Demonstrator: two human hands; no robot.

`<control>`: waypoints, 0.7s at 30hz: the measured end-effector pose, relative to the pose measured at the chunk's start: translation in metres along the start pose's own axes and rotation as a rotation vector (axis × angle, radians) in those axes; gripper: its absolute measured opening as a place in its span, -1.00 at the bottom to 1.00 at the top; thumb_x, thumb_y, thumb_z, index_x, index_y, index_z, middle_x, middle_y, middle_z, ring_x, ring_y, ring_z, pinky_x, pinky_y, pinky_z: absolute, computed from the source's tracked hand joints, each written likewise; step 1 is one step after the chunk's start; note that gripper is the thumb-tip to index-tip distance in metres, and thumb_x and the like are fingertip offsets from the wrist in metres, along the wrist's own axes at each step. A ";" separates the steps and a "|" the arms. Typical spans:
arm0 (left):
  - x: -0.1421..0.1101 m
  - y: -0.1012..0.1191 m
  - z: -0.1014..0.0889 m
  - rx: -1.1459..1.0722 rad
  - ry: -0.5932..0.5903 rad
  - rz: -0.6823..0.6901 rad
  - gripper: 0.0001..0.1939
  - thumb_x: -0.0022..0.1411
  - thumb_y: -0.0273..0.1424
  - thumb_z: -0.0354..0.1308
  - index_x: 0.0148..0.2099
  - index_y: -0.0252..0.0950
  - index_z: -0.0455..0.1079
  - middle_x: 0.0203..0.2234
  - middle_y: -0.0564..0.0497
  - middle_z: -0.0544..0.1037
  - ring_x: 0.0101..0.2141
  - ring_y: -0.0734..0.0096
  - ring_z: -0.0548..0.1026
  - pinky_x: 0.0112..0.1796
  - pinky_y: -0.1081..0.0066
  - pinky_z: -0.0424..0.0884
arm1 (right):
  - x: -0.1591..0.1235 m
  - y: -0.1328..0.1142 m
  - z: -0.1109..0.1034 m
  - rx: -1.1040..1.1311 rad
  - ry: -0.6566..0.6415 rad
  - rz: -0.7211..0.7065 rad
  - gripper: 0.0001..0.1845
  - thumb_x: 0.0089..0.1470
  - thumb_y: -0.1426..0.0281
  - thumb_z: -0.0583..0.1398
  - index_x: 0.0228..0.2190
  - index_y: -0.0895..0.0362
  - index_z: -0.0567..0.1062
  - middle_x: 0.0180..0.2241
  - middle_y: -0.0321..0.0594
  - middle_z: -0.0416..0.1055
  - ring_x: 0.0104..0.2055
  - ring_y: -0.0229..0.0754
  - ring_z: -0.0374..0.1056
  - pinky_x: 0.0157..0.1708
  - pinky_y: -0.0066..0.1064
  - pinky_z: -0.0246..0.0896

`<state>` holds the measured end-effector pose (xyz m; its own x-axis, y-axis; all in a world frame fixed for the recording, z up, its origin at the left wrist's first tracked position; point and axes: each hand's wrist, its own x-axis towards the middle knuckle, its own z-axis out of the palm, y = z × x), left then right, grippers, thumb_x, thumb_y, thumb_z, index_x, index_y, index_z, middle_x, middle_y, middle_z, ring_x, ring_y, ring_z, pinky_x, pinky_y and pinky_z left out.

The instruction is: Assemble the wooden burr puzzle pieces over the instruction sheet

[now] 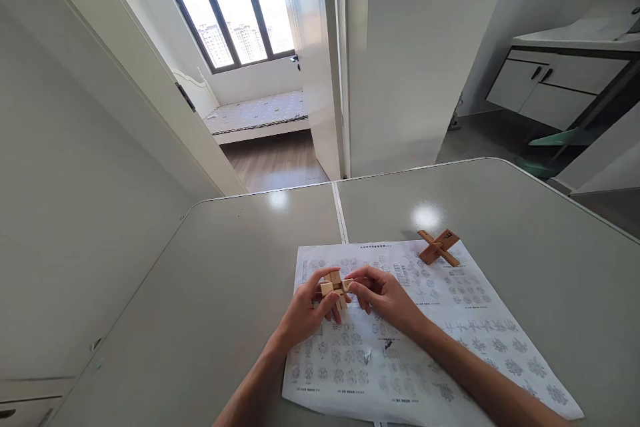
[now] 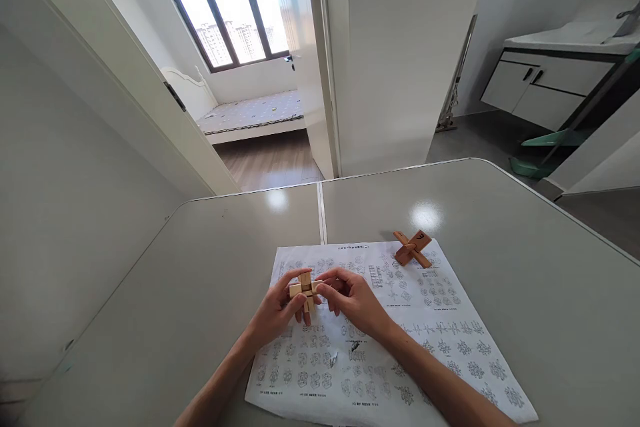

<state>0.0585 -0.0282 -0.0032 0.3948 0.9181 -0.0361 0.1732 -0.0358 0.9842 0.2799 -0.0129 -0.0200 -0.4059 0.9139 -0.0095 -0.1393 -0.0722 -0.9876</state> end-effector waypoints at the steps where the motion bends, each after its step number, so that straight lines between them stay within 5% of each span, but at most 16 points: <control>1: 0.000 0.000 0.000 -0.008 0.003 -0.004 -0.47 0.47 -0.06 0.13 0.30 -0.26 0.27 -0.28 -0.10 0.68 -0.51 0.42 0.62 -0.42 0.44 0.54 | 0.000 0.000 0.000 -0.012 -0.004 0.001 -0.53 0.22 -0.04 0.31 -0.16 0.12 0.58 -0.52 -0.35 0.40 -0.52 -0.25 0.29 -0.46 -0.37 0.30; 8: 0.000 0.004 0.001 0.004 0.021 -0.016 -0.52 0.49 -0.05 0.09 0.24 -0.27 0.33 -0.45 0.04 0.60 -0.54 0.45 0.59 -0.47 0.49 0.49 | -0.002 -0.002 -0.001 -0.141 -0.029 0.024 -0.50 0.18 -0.04 0.34 -0.11 0.11 0.55 -0.54 -0.35 0.42 -0.49 -0.20 0.33 -0.43 -0.35 0.24; 21: -0.001 0.006 0.001 -0.017 0.028 -0.040 -0.58 0.46 -0.07 0.12 0.18 -0.24 0.37 -0.42 0.05 0.59 -0.56 0.55 0.41 -0.46 0.52 0.42 | -0.004 -0.005 0.000 -0.191 -0.061 -0.013 -0.53 0.23 -0.06 0.29 -0.18 0.10 0.48 -0.54 -0.36 0.43 -0.51 -0.23 0.28 -0.44 -0.38 0.16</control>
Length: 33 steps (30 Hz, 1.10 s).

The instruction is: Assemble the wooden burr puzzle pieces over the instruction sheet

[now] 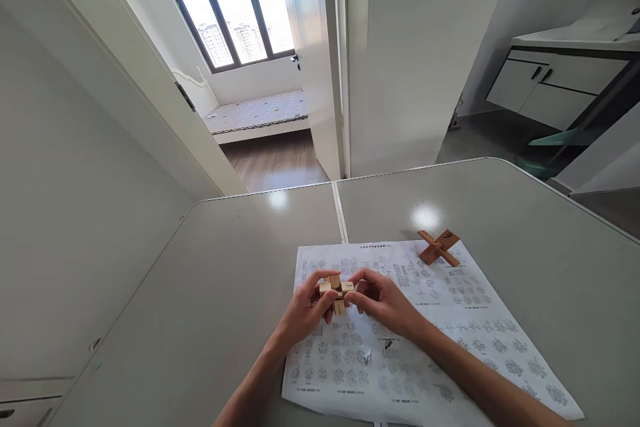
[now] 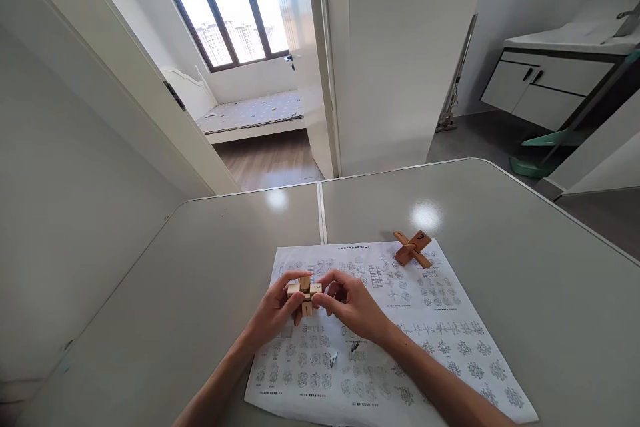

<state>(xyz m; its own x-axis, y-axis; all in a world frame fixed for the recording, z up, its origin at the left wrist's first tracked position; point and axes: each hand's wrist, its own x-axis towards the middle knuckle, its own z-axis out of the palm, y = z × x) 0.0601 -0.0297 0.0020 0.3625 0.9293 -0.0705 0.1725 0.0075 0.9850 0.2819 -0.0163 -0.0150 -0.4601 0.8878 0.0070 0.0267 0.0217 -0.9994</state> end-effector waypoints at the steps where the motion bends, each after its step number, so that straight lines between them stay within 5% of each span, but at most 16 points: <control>1: 0.000 -0.001 0.000 0.003 0.001 0.001 -0.58 0.46 -0.07 0.12 0.18 -0.24 0.37 -0.43 0.06 0.58 -0.56 0.55 0.40 -0.47 0.52 0.41 | 0.000 0.000 0.000 0.000 -0.002 -0.001 -0.53 0.23 -0.07 0.29 -0.18 0.10 0.48 -0.53 -0.35 0.44 -0.51 -0.23 0.28 -0.44 -0.38 0.17; 17: 0.000 0.004 0.003 -0.018 -0.016 0.027 -0.66 0.49 -0.14 0.10 0.11 -0.27 0.37 -0.39 0.00 0.65 -0.48 0.50 0.46 -0.46 0.51 0.41 | -0.001 0.001 0.002 0.009 -0.012 -0.047 -0.57 0.29 -0.04 0.25 -0.17 0.08 0.43 -0.50 -0.32 0.49 -0.49 -0.21 0.30 -0.45 -0.39 0.13; 33: -0.002 -0.004 0.006 0.060 0.056 0.116 -0.64 0.47 -0.09 0.13 0.07 -0.26 0.44 -0.40 0.00 0.61 -0.46 0.43 0.52 -0.42 0.47 0.43 | 0.000 0.004 0.000 0.039 -0.027 -0.027 -0.52 0.25 -0.09 0.26 -0.25 0.08 0.43 -0.61 -0.50 0.10 -0.56 -0.29 -0.03 -0.52 -0.40 -0.16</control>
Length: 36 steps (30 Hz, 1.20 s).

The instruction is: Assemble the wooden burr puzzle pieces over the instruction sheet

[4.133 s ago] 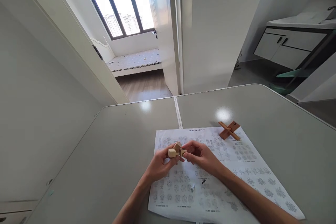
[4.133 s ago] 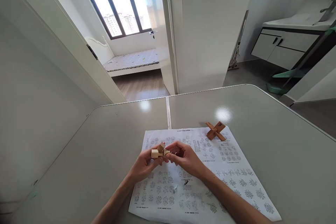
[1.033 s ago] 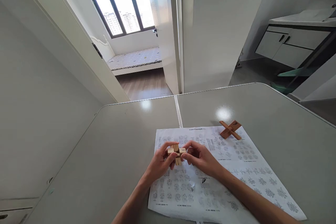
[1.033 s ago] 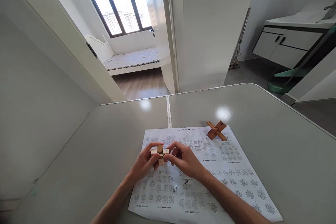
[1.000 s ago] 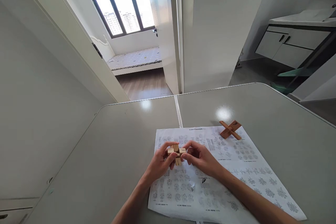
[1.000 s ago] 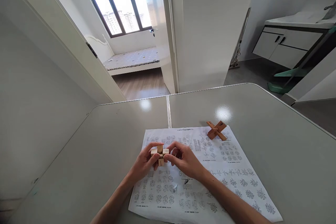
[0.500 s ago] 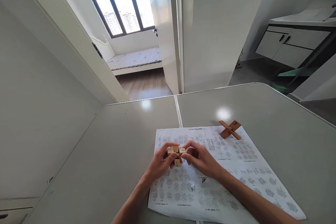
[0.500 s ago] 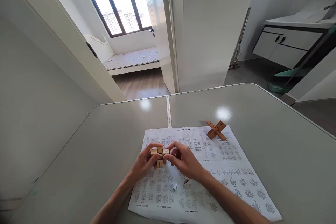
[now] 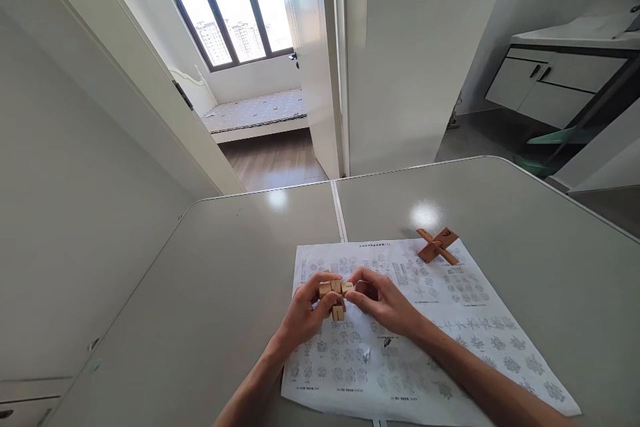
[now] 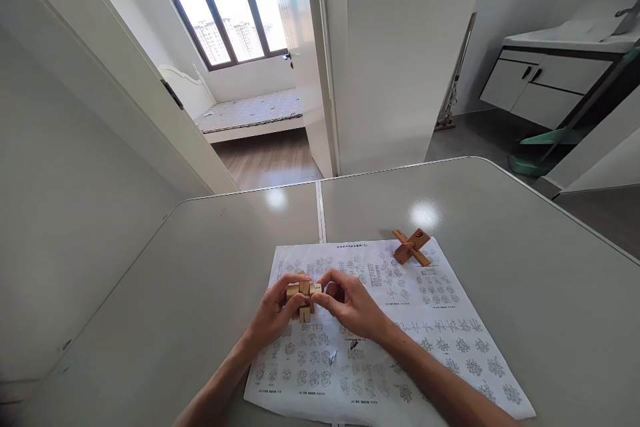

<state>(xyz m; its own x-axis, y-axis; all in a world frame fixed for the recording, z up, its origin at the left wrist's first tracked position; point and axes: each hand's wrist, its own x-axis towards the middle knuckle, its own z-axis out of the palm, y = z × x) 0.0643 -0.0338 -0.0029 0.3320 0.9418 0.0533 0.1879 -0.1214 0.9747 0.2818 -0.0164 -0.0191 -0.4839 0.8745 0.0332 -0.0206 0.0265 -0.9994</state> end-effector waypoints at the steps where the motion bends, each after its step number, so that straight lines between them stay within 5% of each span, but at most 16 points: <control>1: 0.000 -0.001 0.000 0.006 0.003 0.010 -0.64 0.48 -0.10 0.12 0.06 -0.26 0.45 -0.39 0.00 0.60 -0.45 0.44 0.52 -0.41 0.46 0.44 | 0.000 0.001 0.000 0.000 0.003 -0.001 -0.53 0.25 -0.09 0.26 -0.26 0.08 0.43 -0.60 -0.50 0.09 -0.55 -0.29 -0.03 -0.52 -0.40 -0.15; 11: 0.001 0.002 0.004 0.009 0.002 0.001 -0.51 0.53 0.02 -0.08 0.06 -0.28 0.40 -0.48 0.07 0.48 -0.56 0.53 0.34 -0.50 0.51 0.33 | 0.002 -0.009 -0.003 0.019 -0.035 0.019 -0.51 0.30 -0.11 0.19 -0.28 0.08 0.43 -0.53 -0.36 0.35 -0.49 -0.22 0.26 -0.44 -0.38 0.17; 21: 0.001 -0.001 0.005 -0.027 -0.043 -0.018 -0.60 0.56 -0.04 -0.09 0.04 -0.24 0.36 -0.39 0.00 0.60 -0.44 0.41 0.51 -0.39 0.44 0.41 | 0.001 -0.016 0.000 0.103 -0.143 0.012 -0.52 0.37 -0.08 0.12 -0.16 0.08 0.47 -0.46 -0.33 0.41 -0.47 -0.22 0.30 -0.35 -0.34 0.25; 36: 0.003 0.004 0.005 0.020 -0.010 -0.009 -0.61 0.54 -0.06 -0.05 0.00 -0.24 0.42 -0.43 0.06 0.50 -0.48 0.45 0.45 -0.40 0.47 0.40 | -0.001 -0.019 0.005 0.198 -0.121 0.069 -0.55 0.34 -0.07 0.17 -0.25 0.07 0.45 -0.53 -0.44 0.17 -0.53 -0.30 -0.01 -0.49 -0.41 -0.06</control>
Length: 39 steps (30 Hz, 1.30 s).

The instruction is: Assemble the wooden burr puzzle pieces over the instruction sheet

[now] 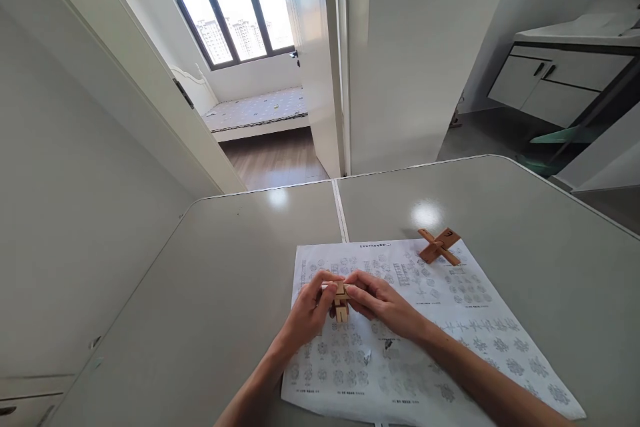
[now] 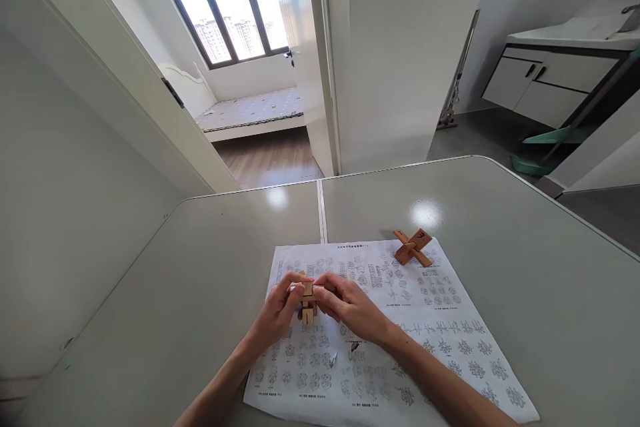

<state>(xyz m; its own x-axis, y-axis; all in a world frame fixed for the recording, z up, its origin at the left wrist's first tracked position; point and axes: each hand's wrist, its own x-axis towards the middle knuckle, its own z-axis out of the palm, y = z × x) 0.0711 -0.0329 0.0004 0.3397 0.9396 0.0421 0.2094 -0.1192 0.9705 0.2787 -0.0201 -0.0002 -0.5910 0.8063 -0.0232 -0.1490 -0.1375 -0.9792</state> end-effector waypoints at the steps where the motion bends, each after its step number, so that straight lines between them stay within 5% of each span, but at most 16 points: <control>1: 0.000 0.000 0.000 -0.004 0.005 0.000 -0.61 0.54 -0.06 -0.05 -0.02 -0.24 0.42 -0.44 0.07 0.49 -0.48 0.46 0.44 -0.41 0.48 0.39 | 0.000 0.000 0.000 0.007 0.006 0.007 -0.55 0.34 -0.07 0.17 -0.26 0.08 0.45 -0.52 -0.44 0.16 -0.52 -0.30 -0.02 -0.50 -0.41 -0.08; 13: 0.001 0.000 0.000 -0.089 -0.019 -0.080 -0.50 0.50 0.05 -0.05 0.05 -0.26 0.42 -0.49 0.08 0.48 -0.54 0.45 0.41 -0.47 0.47 0.40 | 0.003 0.009 -0.005 0.032 -0.001 0.023 -0.57 0.39 -0.03 0.12 -0.14 0.10 0.36 -0.60 -0.49 0.25 -0.59 -0.31 0.07 -0.51 -0.42 0.01; 17: 0.002 0.002 -0.004 -0.241 -0.130 -0.073 -0.36 0.35 0.09 0.19 0.23 -0.28 0.35 -0.41 0.04 0.51 -0.52 0.48 0.40 -0.42 0.45 0.40 | 0.004 0.011 -0.006 0.097 0.058 0.033 -0.60 0.39 0.00 0.12 -0.07 0.09 0.32 -0.66 -0.52 0.30 -0.65 -0.31 0.12 -0.53 -0.42 0.04; 23: 0.002 0.000 -0.006 -0.270 -0.175 -0.070 -0.27 0.15 -0.13 0.49 0.27 -0.20 0.32 -0.21 -0.06 0.55 -0.35 0.42 0.47 -0.28 0.42 0.43 | 0.004 0.006 -0.006 0.118 0.097 0.062 -0.57 0.34 -0.01 0.15 -0.07 0.09 0.32 -0.67 -0.51 0.36 -0.69 -0.28 0.19 -0.56 -0.41 0.15; 29: 0.001 -0.005 -0.005 -0.263 -0.152 -0.061 -0.33 0.21 -0.16 0.45 0.27 -0.18 0.30 -0.22 -0.02 0.53 -0.36 0.44 0.48 -0.30 0.45 0.44 | 0.005 0.009 -0.004 0.077 0.109 0.034 -0.52 0.33 -0.07 0.15 -0.09 0.10 0.33 -0.65 -0.49 0.34 -0.65 -0.28 0.20 -0.56 -0.41 0.13; 35: 0.001 -0.003 -0.001 -0.163 -0.110 -0.082 -0.50 0.53 0.00 -0.06 0.20 -0.26 0.36 -0.43 0.04 0.49 -0.53 0.47 0.38 -0.47 0.46 0.38 | 0.004 0.011 -0.004 -0.013 0.071 -0.018 -0.53 0.36 -0.06 0.15 -0.11 0.10 0.37 -0.57 -0.44 0.35 -0.59 -0.29 0.20 -0.53 -0.42 0.11; 39: -0.001 -0.005 0.002 -0.107 0.003 -0.105 -0.53 0.53 0.02 -0.08 0.07 -0.24 0.41 -0.44 0.07 0.43 -0.49 0.44 0.34 -0.46 0.46 0.35 | 0.003 0.011 -0.004 -0.062 0.031 -0.019 -0.56 0.37 -0.05 0.14 -0.18 0.09 0.37 -0.54 -0.44 0.32 -0.58 -0.30 0.17 -0.51 -0.41 0.11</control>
<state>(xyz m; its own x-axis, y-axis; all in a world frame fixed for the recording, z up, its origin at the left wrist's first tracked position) 0.0716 -0.0337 -0.0049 0.3181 0.9461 -0.0601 0.1446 0.0143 0.9894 0.2781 -0.0168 -0.0115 -0.5640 0.8257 -0.0101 -0.1100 -0.0872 -0.9901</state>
